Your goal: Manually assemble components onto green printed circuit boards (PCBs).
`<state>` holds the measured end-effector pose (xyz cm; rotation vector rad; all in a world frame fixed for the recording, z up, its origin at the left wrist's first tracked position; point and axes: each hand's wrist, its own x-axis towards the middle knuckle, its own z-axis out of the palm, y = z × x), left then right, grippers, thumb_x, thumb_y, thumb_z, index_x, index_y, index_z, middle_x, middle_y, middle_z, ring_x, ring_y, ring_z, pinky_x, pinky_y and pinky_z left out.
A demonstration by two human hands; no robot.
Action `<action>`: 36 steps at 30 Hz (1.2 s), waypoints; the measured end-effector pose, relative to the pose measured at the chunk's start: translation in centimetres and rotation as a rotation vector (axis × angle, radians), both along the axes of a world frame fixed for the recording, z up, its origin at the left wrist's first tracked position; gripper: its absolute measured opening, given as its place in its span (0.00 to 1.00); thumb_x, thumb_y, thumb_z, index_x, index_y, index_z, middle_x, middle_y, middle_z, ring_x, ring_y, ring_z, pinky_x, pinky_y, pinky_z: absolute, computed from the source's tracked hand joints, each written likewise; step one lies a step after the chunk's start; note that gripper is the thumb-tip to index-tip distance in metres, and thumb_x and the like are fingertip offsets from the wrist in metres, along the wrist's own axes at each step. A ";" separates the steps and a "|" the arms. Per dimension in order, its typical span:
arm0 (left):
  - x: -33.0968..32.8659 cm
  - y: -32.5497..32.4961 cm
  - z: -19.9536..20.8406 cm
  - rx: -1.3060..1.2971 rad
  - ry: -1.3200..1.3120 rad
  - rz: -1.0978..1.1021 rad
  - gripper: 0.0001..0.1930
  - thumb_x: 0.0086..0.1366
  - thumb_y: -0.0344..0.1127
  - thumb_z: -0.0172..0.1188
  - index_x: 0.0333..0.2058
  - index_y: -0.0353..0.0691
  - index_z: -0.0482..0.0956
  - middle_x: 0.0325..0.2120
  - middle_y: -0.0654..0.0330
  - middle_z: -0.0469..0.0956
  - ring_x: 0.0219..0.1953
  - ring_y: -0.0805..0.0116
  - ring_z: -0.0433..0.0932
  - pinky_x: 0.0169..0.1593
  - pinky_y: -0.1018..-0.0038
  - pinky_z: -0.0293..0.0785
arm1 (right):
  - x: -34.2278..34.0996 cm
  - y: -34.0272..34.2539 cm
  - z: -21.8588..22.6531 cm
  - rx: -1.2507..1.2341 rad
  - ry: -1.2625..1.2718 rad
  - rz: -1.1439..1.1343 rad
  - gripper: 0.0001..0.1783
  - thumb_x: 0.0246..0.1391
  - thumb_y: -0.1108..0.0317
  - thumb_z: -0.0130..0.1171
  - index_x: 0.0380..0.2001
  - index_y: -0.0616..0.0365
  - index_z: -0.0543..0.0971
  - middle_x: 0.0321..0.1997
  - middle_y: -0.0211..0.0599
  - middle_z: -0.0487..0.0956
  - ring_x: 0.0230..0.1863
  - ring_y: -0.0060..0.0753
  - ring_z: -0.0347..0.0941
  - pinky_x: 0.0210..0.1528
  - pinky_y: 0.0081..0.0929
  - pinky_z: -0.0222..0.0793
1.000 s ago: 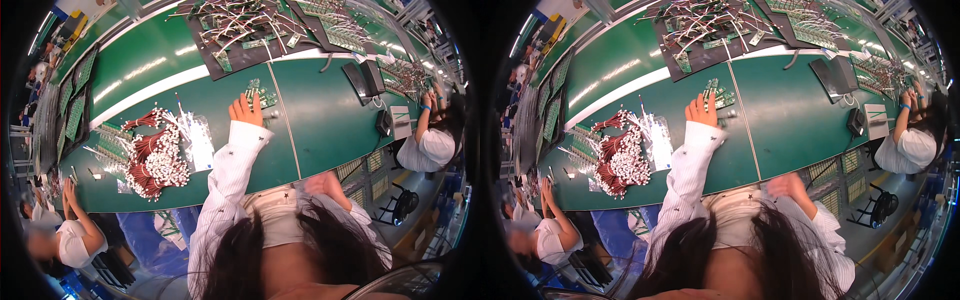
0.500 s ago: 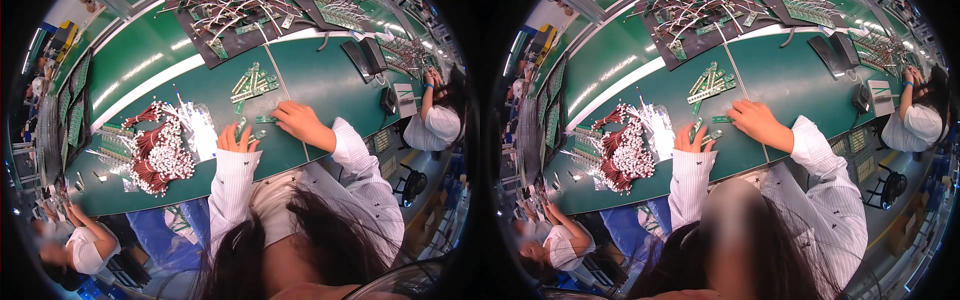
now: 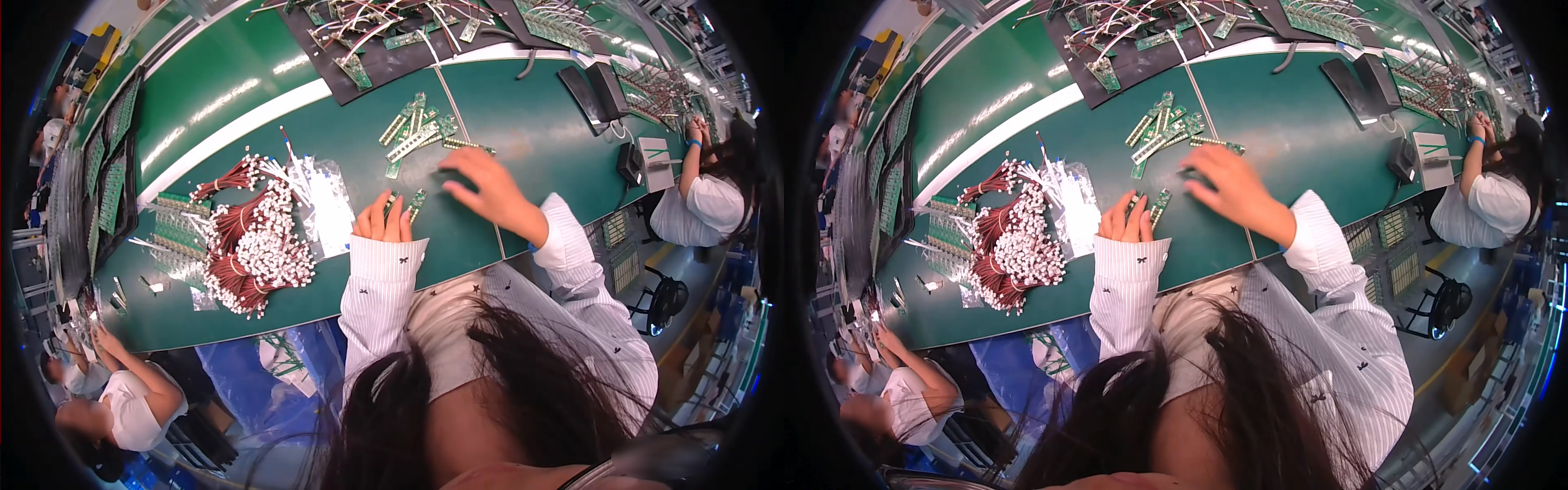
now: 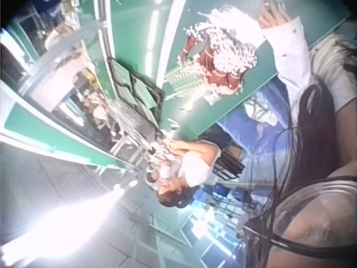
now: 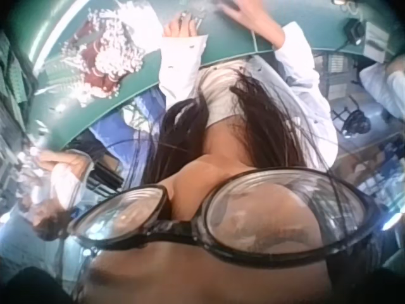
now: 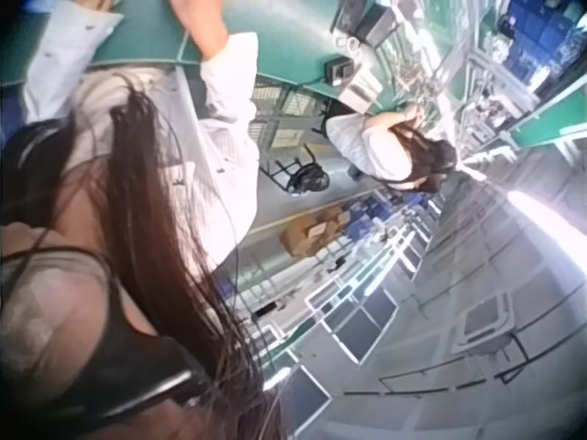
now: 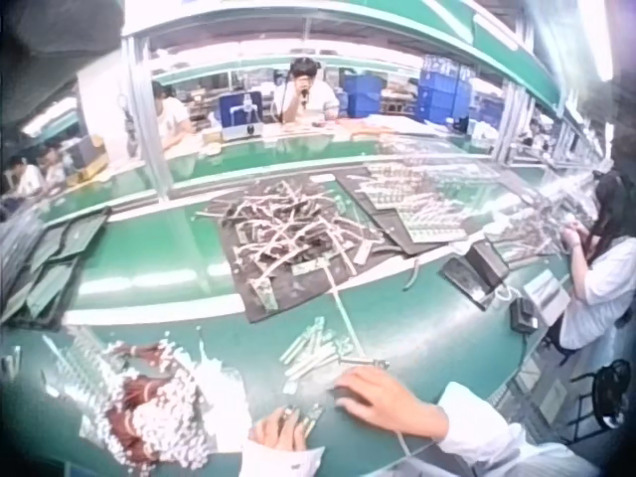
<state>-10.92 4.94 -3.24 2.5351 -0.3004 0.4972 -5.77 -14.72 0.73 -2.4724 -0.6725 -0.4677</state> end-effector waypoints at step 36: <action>40.9 12.4 -0.8 -1.223 0.631 0.359 0.23 0.56 0.34 0.50 0.52 0.41 0.65 0.52 0.59 0.64 0.52 0.61 0.63 0.52 0.66 0.62 | 22.7 -12.1 -3.9 -0.084 -0.304 -0.535 0.09 0.41 0.73 0.54 0.29 0.51 0.77 0.30 0.29 0.72 0.38 0.31 0.68 0.43 0.31 0.59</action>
